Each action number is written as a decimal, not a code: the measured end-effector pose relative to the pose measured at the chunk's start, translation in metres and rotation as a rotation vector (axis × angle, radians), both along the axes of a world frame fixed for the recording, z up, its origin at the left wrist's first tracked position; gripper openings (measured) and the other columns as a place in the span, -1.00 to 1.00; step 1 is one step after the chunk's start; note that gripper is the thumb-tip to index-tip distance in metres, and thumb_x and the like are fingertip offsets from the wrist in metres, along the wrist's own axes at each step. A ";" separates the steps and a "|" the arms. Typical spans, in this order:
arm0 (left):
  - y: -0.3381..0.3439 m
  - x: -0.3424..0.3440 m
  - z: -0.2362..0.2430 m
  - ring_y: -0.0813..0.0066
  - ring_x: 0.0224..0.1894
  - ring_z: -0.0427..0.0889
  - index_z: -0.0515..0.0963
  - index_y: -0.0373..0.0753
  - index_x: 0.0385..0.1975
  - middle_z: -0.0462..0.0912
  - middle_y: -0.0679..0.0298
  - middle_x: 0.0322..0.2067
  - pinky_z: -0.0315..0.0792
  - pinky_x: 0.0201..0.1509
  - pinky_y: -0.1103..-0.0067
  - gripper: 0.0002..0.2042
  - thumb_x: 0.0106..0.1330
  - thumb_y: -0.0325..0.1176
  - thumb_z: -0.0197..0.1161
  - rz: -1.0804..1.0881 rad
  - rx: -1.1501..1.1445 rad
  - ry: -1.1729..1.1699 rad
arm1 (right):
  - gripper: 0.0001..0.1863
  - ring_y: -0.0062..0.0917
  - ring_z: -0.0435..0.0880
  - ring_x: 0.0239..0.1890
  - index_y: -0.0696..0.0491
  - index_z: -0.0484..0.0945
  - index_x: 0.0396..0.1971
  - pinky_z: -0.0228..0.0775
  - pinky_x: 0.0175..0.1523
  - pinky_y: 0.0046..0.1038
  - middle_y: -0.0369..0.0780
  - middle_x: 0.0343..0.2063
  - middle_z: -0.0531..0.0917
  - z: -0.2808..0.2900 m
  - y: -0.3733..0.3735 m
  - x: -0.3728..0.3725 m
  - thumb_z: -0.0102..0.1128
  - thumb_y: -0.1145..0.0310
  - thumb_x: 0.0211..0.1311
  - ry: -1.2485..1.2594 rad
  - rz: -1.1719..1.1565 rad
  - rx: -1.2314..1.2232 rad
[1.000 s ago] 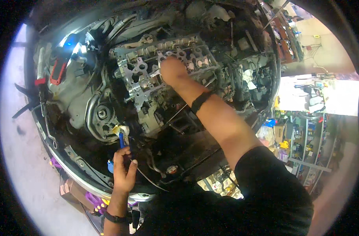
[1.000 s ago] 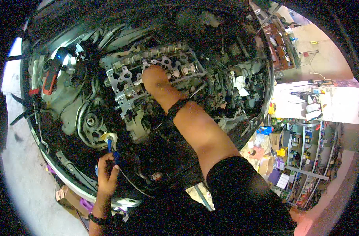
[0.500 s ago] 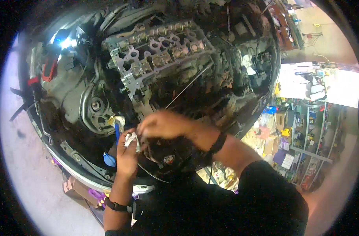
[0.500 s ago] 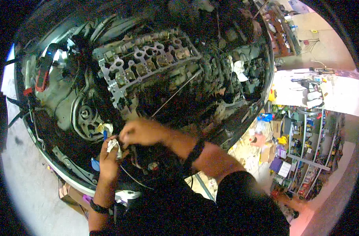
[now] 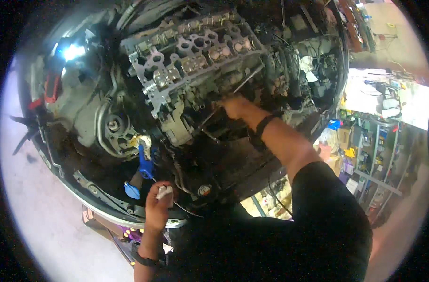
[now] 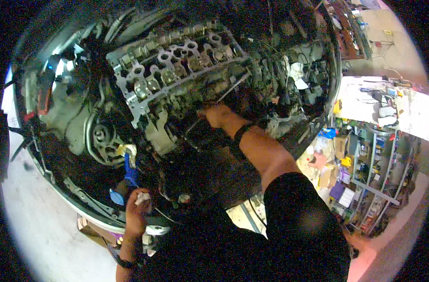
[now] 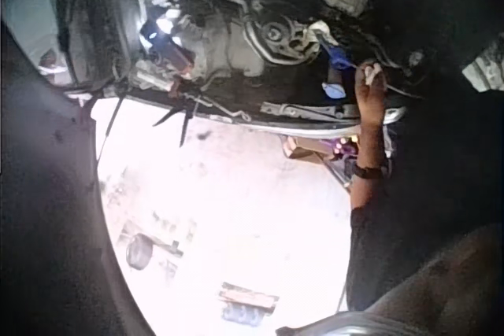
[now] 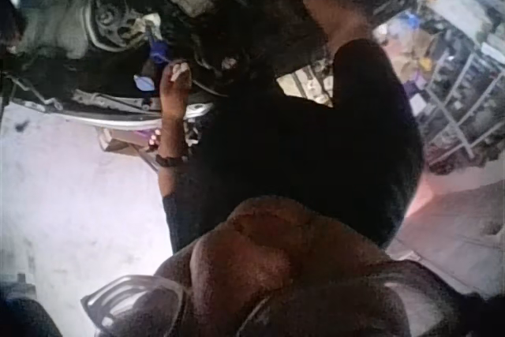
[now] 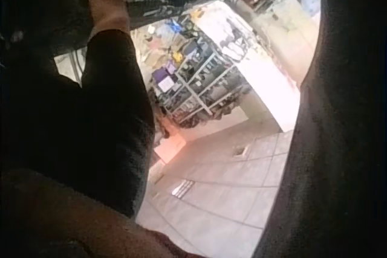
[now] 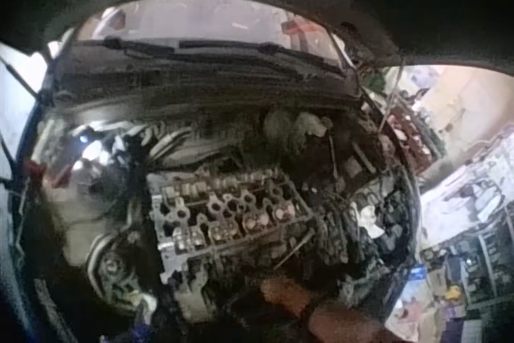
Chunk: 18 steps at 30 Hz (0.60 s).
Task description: The recorder is using a torque wrench to tighten bolts on a cylinder head while repairing an automobile engine.
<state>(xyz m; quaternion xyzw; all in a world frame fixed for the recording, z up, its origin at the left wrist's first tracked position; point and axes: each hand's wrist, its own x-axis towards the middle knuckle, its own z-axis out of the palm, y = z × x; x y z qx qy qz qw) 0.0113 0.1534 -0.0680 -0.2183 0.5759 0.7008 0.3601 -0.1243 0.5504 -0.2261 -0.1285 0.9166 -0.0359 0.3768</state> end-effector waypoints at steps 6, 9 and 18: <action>0.002 0.001 0.028 0.61 -0.33 0.50 0.46 -0.22 -0.11 0.57 0.34 -0.35 0.37 -0.25 0.65 -0.81 0.30 -0.52 0.12 -0.003 -0.075 0.032 | -0.62 -0.17 0.52 0.15 -0.15 0.62 -0.03 0.32 0.23 -0.05 -0.16 -0.10 0.68 -0.126 0.001 0.009 0.19 0.20 0.11 0.119 0.096 0.040; -0.011 0.013 0.033 0.65 -0.35 0.48 0.48 -0.22 -0.13 0.56 0.37 -0.36 0.35 -0.27 0.67 -0.82 0.30 -0.53 0.12 -0.011 -0.105 0.095 | -0.69 -0.15 0.59 0.04 -0.11 0.66 -0.18 0.46 0.07 -0.10 -0.20 -0.17 0.69 -0.071 -0.027 -0.009 0.23 0.13 0.08 -0.137 0.333 0.076; 0.025 0.031 0.043 0.70 -0.33 0.44 0.42 -0.30 -0.02 0.52 0.39 -0.31 0.35 -0.25 0.71 -0.68 0.26 -0.45 0.29 -0.097 -0.256 0.244 | -0.79 -0.32 0.59 -0.15 -0.11 0.64 -0.47 0.54 -0.15 -0.22 -0.24 -0.43 0.65 0.117 -0.072 0.056 0.31 0.10 -0.08 0.378 0.314 -0.327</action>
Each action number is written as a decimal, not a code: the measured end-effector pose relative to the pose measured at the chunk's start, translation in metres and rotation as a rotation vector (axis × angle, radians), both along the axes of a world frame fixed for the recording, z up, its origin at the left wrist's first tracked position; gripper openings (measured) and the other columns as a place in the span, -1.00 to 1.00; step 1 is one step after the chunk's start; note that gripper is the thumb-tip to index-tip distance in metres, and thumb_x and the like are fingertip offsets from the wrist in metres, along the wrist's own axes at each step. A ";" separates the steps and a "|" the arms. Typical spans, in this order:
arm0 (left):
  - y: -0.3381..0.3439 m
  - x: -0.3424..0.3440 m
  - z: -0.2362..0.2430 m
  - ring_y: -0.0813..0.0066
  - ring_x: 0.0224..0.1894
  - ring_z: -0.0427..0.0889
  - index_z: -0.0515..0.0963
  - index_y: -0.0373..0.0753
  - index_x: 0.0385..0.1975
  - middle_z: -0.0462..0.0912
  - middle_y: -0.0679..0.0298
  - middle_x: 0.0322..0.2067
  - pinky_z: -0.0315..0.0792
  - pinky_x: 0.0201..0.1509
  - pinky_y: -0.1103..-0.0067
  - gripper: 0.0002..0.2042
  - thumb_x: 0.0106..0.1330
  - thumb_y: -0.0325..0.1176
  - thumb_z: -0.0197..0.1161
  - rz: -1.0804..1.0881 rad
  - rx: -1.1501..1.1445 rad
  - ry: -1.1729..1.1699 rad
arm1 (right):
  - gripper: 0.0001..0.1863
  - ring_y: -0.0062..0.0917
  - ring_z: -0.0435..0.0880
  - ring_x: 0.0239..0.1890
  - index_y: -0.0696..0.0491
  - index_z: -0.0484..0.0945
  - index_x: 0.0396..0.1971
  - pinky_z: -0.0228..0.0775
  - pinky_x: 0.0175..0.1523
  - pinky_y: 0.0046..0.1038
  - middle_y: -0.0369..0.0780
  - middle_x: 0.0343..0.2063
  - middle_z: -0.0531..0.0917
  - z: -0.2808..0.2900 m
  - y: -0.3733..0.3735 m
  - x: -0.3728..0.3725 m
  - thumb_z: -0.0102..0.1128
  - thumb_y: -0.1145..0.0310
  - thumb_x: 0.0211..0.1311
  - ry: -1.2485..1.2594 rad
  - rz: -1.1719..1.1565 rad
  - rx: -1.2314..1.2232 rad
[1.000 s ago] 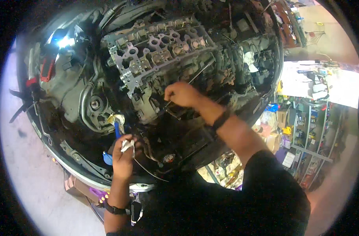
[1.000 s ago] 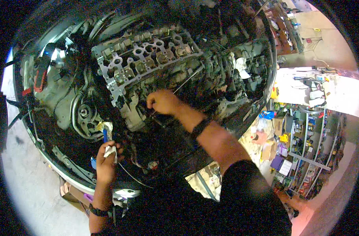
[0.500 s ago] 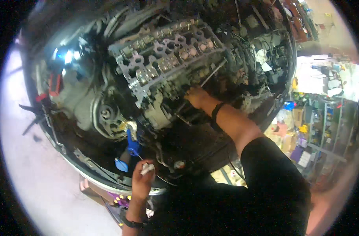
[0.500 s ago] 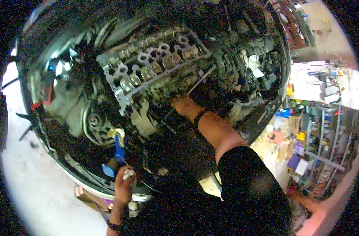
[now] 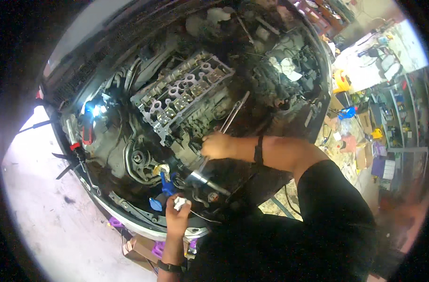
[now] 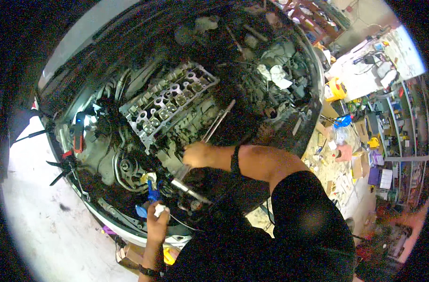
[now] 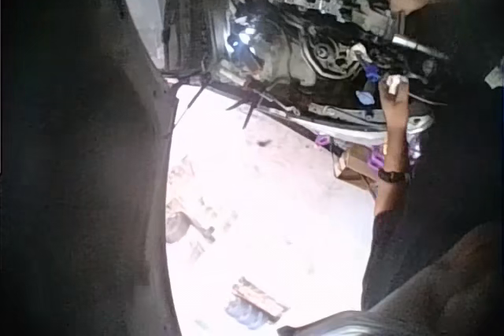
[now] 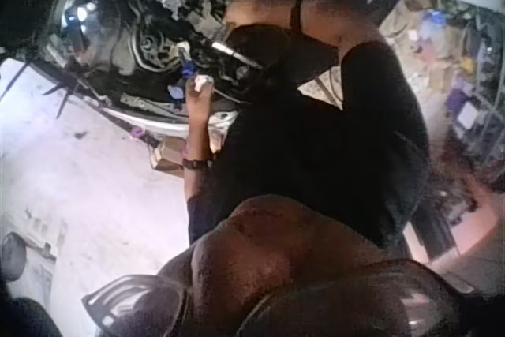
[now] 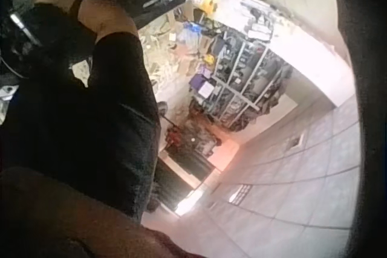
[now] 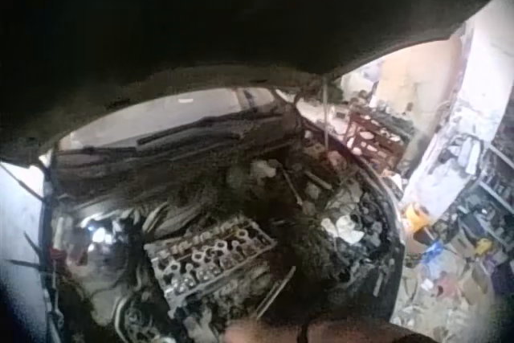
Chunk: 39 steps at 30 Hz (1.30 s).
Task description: The recorder is using a torque wrench to tighten bolts on a cylinder head while repairing an automobile engine.
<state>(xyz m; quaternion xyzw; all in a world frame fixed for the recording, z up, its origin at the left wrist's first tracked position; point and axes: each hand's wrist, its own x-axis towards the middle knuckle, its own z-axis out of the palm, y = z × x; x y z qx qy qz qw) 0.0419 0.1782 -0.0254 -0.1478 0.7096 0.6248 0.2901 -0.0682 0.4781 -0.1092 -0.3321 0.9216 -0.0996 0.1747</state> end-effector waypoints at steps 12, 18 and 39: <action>-0.002 0.019 0.111 0.73 -0.54 0.34 0.42 -0.22 -0.31 0.42 0.45 -0.51 0.24 -0.51 0.71 -0.64 0.18 -0.15 0.45 0.011 0.290 0.702 | -0.32 -0.22 0.48 0.07 -0.02 0.48 0.03 0.39 0.13 -0.20 -0.17 0.04 0.52 0.231 0.054 0.084 0.49 0.12 -0.18 0.297 -0.129 -0.382; 0.017 0.038 0.150 0.57 -0.43 0.43 0.46 -0.29 -0.35 0.51 0.32 -0.45 0.33 -0.34 0.60 -0.54 0.11 -0.01 0.47 -0.104 0.264 0.878 | 0.00 -0.27 0.27 0.36 0.01 0.28 0.30 0.14 0.40 -0.29 -0.13 0.32 0.31 0.317 0.154 0.143 0.59 0.33 -0.29 -0.168 -0.568 -0.651; 0.127 -0.138 0.172 0.60 -0.51 0.49 0.47 -0.36 -0.12 0.52 0.31 -0.54 0.37 -0.42 0.61 -0.57 0.35 -0.04 0.21 -0.334 -0.045 0.916 | -0.55 -0.06 0.62 -0.21 -0.04 0.67 -0.30 0.45 -0.12 -0.17 -0.01 -0.35 0.66 0.315 0.306 0.083 0.34 -0.09 -0.05 0.369 -0.733 0.207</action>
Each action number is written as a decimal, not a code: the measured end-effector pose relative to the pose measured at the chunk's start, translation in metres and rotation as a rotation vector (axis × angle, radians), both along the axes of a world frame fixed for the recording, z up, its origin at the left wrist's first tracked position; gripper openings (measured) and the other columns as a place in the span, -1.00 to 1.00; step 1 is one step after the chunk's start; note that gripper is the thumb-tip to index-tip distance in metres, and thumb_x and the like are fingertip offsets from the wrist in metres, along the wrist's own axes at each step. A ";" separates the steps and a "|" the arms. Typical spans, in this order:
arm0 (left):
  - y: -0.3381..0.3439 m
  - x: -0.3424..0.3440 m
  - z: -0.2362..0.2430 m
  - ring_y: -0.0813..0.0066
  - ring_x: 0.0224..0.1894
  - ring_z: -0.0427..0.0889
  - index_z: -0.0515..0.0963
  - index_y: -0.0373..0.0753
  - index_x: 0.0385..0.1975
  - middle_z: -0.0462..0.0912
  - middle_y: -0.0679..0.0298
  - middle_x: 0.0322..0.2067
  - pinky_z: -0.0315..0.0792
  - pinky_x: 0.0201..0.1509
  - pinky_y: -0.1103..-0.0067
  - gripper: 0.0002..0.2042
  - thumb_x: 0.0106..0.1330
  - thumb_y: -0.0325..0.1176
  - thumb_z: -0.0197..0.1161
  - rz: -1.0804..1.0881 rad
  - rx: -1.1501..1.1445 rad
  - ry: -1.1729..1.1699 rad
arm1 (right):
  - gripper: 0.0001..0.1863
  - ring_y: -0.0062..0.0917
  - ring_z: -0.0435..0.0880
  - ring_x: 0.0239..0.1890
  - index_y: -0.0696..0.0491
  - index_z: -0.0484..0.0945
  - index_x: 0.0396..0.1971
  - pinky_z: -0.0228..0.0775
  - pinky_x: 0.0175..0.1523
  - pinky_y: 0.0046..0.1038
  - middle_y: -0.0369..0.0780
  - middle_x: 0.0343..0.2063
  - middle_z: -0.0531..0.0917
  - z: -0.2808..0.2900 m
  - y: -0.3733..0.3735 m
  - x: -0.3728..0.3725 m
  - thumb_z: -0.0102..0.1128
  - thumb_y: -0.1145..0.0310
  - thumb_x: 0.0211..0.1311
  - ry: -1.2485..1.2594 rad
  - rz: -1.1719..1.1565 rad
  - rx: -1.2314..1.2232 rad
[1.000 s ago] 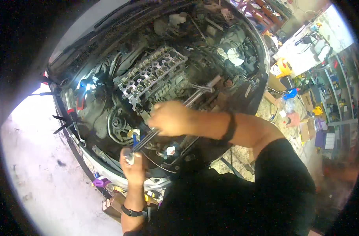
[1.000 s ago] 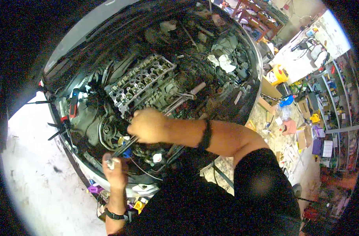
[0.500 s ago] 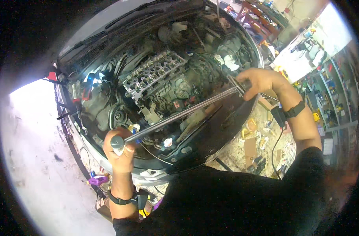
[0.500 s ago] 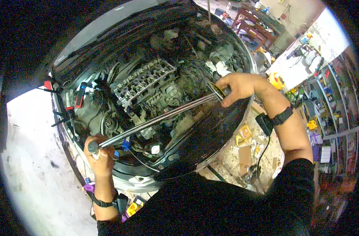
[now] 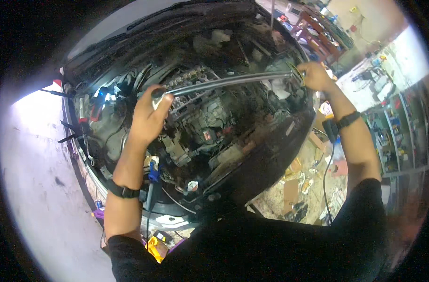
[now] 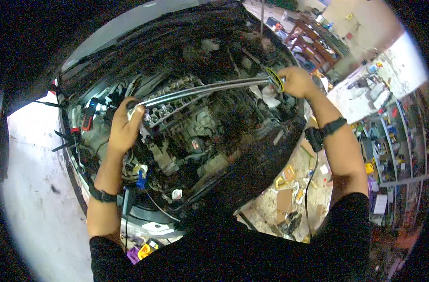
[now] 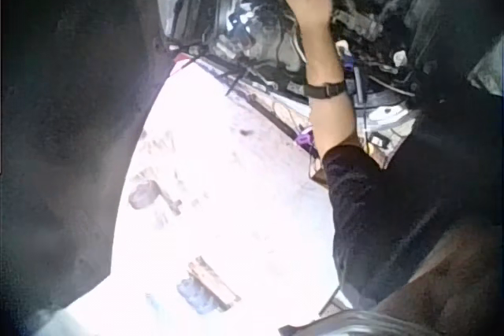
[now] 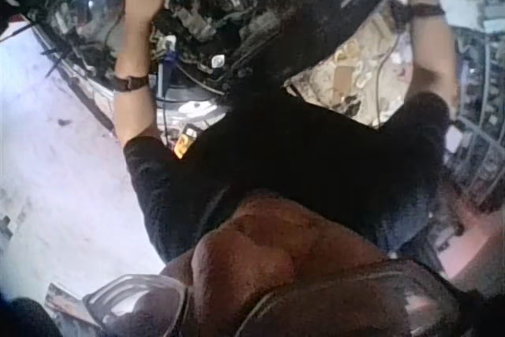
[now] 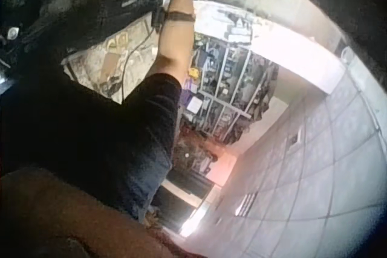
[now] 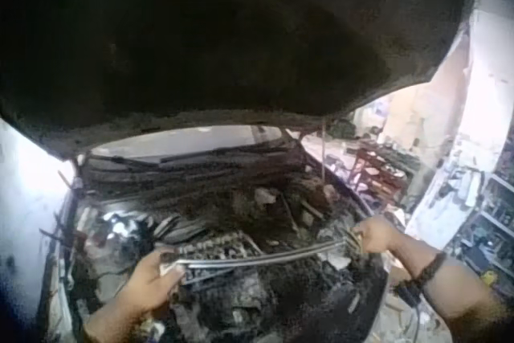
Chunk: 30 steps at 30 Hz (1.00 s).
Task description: The recorder is using a torque wrench to tighten bolts on a cylinder head while repairing an automobile engine.
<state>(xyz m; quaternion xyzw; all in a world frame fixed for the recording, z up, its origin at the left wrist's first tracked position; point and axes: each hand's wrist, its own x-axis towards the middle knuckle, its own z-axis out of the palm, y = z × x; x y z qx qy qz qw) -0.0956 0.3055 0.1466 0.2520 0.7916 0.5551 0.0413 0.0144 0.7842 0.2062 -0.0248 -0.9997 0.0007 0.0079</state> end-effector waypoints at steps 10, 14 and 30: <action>0.073 -0.170 -0.097 0.00 0.02 0.57 0.45 -0.43 0.06 0.59 -0.15 -0.10 0.40 0.12 0.35 -0.36 0.32 0.13 0.16 0.047 -0.388 0.047 | -0.60 -0.10 0.65 -0.14 -0.07 0.69 -0.21 0.48 0.02 -0.17 -0.03 -0.24 0.69 -0.131 0.105 -0.196 0.31 0.21 -0.18 0.095 0.074 -0.014; 0.100 -0.202 -0.135 -0.05 0.06 0.54 0.49 -0.38 -0.02 0.56 -0.16 -0.04 0.39 0.14 0.33 -0.44 0.33 0.10 0.16 0.055 -0.406 0.037 | -0.58 -0.08 0.66 -0.16 -0.04 0.65 -0.15 0.50 -0.02 -0.12 0.00 -0.26 0.68 -0.174 0.144 -0.250 0.23 0.28 -0.13 -0.006 0.139 0.052; 0.116 -0.235 -0.178 -0.06 -0.22 0.62 0.51 -0.32 -0.12 0.62 -0.09 -0.37 0.44 -0.08 0.25 -0.48 0.36 0.12 0.03 0.106 -0.412 0.131 | -0.58 -0.05 0.59 -0.02 0.09 0.57 0.00 0.41 0.13 -0.20 0.06 -0.11 0.63 -0.224 0.146 -0.309 0.19 0.37 0.08 -0.041 0.187 0.197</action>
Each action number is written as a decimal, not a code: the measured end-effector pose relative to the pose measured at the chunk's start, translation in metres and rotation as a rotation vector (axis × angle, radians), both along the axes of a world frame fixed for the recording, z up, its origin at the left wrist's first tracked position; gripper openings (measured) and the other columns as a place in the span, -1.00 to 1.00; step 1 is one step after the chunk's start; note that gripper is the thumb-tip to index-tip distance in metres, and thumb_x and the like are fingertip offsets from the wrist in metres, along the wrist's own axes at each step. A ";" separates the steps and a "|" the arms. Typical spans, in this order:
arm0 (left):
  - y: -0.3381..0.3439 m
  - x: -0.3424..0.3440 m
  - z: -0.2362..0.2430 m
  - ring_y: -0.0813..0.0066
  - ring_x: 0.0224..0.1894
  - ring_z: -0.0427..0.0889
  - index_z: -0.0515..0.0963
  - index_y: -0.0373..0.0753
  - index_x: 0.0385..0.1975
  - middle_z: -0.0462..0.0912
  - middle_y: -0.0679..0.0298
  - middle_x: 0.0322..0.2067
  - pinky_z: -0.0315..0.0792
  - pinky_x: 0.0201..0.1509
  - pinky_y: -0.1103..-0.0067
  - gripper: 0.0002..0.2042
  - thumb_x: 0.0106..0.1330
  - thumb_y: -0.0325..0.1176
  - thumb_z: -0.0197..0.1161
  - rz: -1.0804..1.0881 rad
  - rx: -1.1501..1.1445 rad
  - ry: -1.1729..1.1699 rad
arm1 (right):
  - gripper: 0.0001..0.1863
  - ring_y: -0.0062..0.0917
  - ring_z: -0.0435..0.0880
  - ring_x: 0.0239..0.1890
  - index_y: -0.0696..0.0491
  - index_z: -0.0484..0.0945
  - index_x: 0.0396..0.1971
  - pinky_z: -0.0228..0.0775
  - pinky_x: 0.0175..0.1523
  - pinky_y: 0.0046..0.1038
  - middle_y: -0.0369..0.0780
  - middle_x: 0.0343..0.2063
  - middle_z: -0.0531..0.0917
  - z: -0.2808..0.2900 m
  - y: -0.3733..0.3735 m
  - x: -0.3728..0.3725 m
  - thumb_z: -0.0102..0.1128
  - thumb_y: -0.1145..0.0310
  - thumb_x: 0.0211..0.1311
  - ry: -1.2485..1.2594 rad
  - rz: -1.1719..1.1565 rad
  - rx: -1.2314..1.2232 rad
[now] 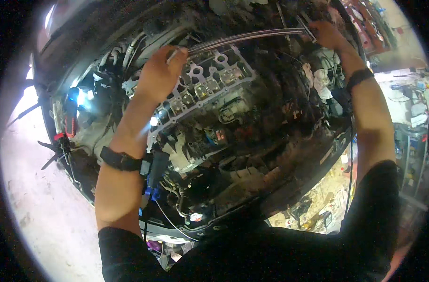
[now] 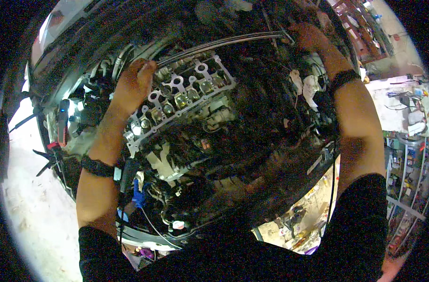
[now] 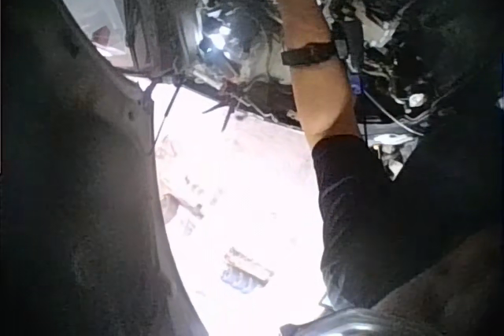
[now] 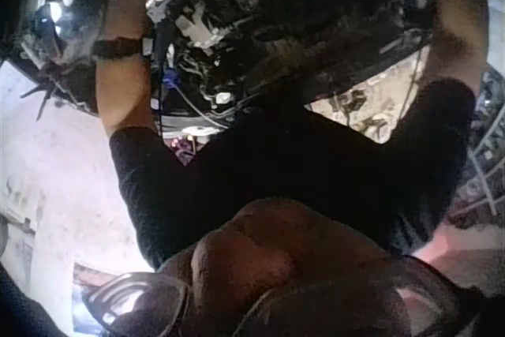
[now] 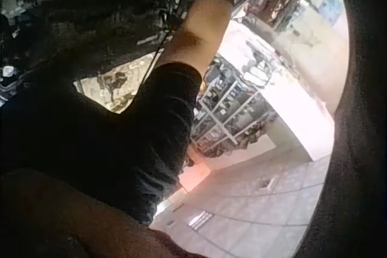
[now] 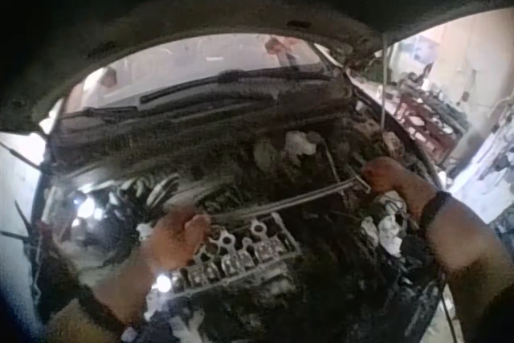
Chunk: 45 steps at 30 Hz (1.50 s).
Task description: The recorder is using a torque wrench to tighten bolts on a cylinder head while repairing an automobile engine.
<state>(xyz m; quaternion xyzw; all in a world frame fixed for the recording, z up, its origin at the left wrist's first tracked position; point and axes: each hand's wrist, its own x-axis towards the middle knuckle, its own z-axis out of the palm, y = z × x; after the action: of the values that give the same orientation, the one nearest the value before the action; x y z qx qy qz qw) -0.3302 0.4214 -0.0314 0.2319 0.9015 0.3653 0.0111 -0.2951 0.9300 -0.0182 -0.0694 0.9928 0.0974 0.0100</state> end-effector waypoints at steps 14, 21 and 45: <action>0.014 -0.048 -0.016 -0.02 0.00 0.58 0.57 -0.24 -0.16 0.63 -0.01 -0.13 0.47 0.11 0.25 -0.76 0.26 -0.42 -0.01 -0.239 -0.771 0.275 | -0.49 0.00 0.61 -0.13 0.12 0.63 -0.17 0.44 0.01 -0.15 0.04 -0.26 0.65 -0.011 -0.012 0.029 0.25 -0.06 0.14 -0.047 -0.118 -0.061; 0.009 -0.058 -0.038 -0.03 0.03 0.57 0.59 -0.23 -0.18 0.61 -0.01 -0.08 0.45 0.13 0.22 -0.72 0.28 -0.29 -0.04 -0.143 -0.673 0.221 | -0.46 -0.05 0.63 -0.21 0.15 0.61 -0.16 0.46 -0.06 -0.20 0.03 -0.30 0.65 0.055 -0.088 0.148 0.39 0.02 -0.01 -0.271 -0.249 -0.220; 0.007 -0.091 -0.066 -0.10 0.08 0.53 0.55 -0.15 -0.11 0.51 -0.14 0.05 0.34 0.19 0.12 -0.60 0.38 -0.07 -0.19 -0.146 -0.479 0.102 | -0.77 -0.62 0.44 -0.52 0.00 0.35 -0.20 0.29 -0.46 -0.52 -0.32 -0.48 0.49 0.071 -0.466 0.343 0.23 0.44 0.26 -0.741 -1.006 -2.210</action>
<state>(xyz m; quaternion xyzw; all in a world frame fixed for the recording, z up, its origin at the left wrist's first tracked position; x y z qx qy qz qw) -0.4210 0.4286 -0.0975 0.3054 0.9425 0.1274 0.0467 0.0484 0.4643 0.0531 0.3198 0.3991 -0.8194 0.2588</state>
